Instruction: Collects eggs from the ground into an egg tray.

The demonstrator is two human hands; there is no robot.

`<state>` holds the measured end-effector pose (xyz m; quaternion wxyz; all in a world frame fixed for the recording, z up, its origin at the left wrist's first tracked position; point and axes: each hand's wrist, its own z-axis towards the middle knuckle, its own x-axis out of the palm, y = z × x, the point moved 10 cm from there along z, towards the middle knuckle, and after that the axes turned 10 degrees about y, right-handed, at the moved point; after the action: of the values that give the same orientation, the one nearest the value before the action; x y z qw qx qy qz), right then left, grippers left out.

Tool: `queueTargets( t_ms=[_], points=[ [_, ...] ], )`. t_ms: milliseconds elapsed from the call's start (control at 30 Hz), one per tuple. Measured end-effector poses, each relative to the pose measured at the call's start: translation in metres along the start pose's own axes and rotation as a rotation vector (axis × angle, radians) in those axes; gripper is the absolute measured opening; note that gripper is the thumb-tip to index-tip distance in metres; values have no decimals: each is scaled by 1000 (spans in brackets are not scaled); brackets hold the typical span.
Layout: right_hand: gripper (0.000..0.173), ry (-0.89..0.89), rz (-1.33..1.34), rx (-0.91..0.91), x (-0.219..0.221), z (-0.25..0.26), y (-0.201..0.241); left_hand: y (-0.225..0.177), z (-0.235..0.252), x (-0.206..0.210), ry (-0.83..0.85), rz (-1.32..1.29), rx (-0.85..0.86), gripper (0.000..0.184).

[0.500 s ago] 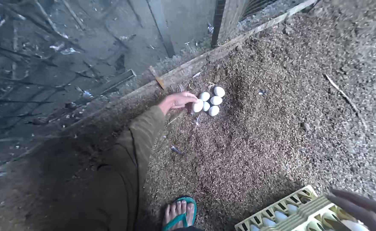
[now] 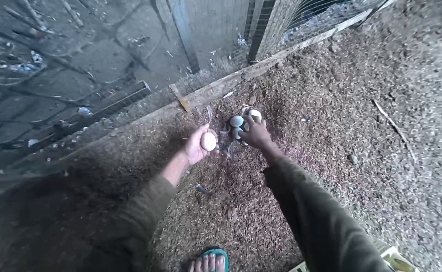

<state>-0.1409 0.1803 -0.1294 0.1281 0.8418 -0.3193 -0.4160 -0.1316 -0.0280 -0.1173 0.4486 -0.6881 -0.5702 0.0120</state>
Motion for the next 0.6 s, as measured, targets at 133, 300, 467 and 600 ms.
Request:
queueTargets(
  t_ms=[133, 300, 467, 600],
  points=[
    [76, -52, 15, 157, 27, 10, -2, -12, 28, -6, -199, 254, -33, 36],
    [67, -35, -76, 225, 58, 8, -11, -38, 96, 30, -109, 1123, 30, 40],
    [51, -21, -164, 156, 69, 1, -6, -23, 151, 50, 38, 1602, -75, 39],
    [45, 42, -185, 14, 78, -5, 12, -17, 167, 56, 77, 1818, -227, 52]
  ],
)
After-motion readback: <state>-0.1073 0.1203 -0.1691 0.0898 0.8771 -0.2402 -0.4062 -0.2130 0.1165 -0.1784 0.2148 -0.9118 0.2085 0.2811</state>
